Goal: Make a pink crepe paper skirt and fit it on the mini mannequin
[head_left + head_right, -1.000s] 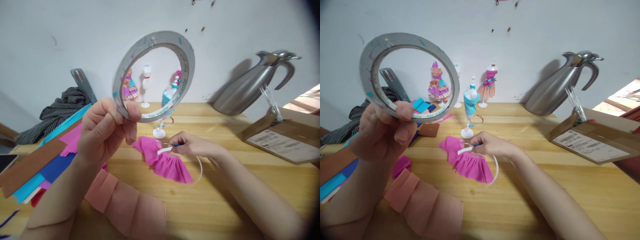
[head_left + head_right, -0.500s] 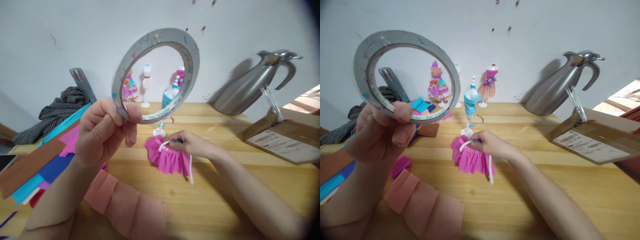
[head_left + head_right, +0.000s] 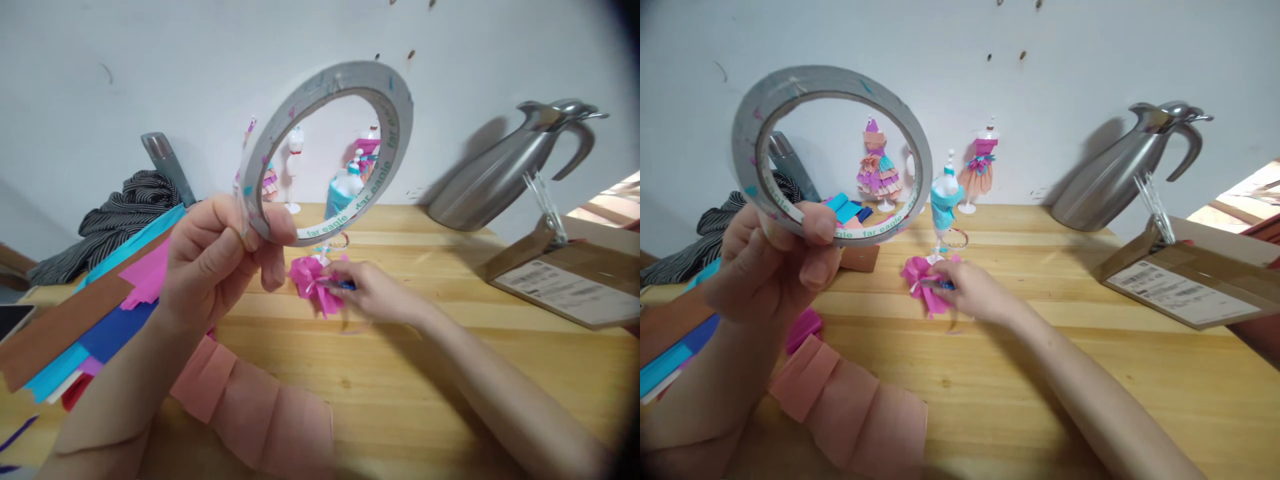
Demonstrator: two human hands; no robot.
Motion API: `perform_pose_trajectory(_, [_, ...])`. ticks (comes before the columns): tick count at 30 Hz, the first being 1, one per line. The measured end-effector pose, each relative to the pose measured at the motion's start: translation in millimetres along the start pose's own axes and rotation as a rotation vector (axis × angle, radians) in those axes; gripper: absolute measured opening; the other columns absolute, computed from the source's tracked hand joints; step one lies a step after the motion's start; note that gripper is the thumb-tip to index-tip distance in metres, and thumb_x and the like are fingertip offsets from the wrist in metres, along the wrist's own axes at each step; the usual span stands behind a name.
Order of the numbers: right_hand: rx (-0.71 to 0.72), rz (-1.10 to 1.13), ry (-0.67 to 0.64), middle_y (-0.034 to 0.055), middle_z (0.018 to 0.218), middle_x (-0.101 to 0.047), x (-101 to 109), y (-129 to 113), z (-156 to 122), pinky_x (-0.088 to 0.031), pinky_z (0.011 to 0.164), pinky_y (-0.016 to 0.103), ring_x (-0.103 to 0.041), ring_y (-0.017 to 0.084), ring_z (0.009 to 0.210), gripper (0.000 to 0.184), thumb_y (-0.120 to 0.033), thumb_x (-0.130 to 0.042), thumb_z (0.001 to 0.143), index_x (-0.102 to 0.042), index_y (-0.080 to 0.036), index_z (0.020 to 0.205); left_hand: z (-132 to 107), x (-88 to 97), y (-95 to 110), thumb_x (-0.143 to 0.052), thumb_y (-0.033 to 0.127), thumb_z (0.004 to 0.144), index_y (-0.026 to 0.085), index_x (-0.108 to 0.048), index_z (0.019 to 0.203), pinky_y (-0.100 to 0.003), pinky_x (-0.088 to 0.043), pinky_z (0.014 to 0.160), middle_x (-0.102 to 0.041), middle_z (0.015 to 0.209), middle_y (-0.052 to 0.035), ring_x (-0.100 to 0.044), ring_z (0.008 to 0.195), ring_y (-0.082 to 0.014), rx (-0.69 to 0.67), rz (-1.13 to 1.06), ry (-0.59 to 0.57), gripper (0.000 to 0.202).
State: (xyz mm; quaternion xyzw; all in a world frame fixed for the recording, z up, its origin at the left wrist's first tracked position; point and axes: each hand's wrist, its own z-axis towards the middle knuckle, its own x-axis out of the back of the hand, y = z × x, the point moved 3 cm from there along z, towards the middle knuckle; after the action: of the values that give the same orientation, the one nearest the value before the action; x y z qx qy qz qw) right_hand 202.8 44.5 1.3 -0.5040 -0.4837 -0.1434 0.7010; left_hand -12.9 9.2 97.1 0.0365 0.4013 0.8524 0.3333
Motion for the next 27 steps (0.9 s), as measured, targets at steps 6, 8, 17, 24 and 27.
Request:
perform_pose_trajectory(6, [0.134, -0.173, -0.095, 0.0112, 0.103, -0.073, -17, -2, 2, -0.044, 0.071, 0.029, -0.066, 0.022, 0.082, 0.055, -0.026, -0.059, 0.087, -0.050, -0.019, 0.141, -2, 2.5, -1, -0.068, 0.030, 0.087, 0.020, -0.066, 0.078, -0.020, -0.049, 0.044, -0.072, 0.089, -0.0025, -0.060, 0.052, -0.0088, 0.014, 0.096, 0.093, 0.014])
perform_pose_trajectory(8, [0.159, -0.135, -0.111, 0.0104, 0.107, -0.073, -22, -5, 6, -0.044, 0.072, 0.028, -0.066, 0.022, 0.086, 0.052, -0.022, -0.060, 0.086, -0.054, -0.021, 0.137, -3, 3.3, -1, -0.068, 0.030, 0.087, 0.020, -0.066, 0.079, -0.021, -0.049, 0.044, -0.071, 0.088, -0.0025, -0.060, 0.052, -0.0088, 0.010, 0.092, 0.096, 0.013])
perform_pose_trajectory(17, [0.091, -0.223, 0.052, 0.0111, 0.102, -0.072, -28, -17, 15, -0.038, 0.065, 0.027, -0.065, 0.023, 0.084, 0.046, -0.025, -0.063, 0.083, -0.058, -0.019, 0.129, -1, 7.6, 6, -0.074, 0.034, 0.081, 0.019, -0.062, 0.075, -0.022, -0.046, 0.044, -0.071, 0.084, -0.0022, -0.059, 0.050, -0.0095, 0.021, 0.180, 0.203, 0.020])
perform_pose_trajectory(24, [0.277, 0.150, -0.027, -0.0024, 0.067, -0.052, -3, -31, -2, -0.035, 0.059, 0.024, -0.045, 0.012, 0.059, 0.029, -0.029, -0.058, 0.089, -0.065, -0.017, 0.114, 9, 33.1, 0, -0.069, 0.021, 0.082, 0.015, -0.065, 0.070, -0.021, -0.052, 0.057, -0.067, 0.061, -0.0020, -0.065, 0.060, -0.0124, 0.144, 0.624, 0.250, 0.014])
perform_pose_trajectory(27, [0.230, 0.304, -0.081, -0.0064, 0.062, -0.036, 12, -32, -14, -0.028, 0.052, 0.022, -0.034, 0.009, 0.054, 0.032, -0.038, -0.060, 0.088, -0.067, -0.014, 0.109, 13, 55.0, -23, -0.066, 0.019, 0.081, 0.014, -0.063, 0.066, -0.019, -0.049, 0.052, -0.067, 0.058, -0.0021, -0.062, 0.053, -0.0108, 0.431, 0.649, 0.177, 0.016])
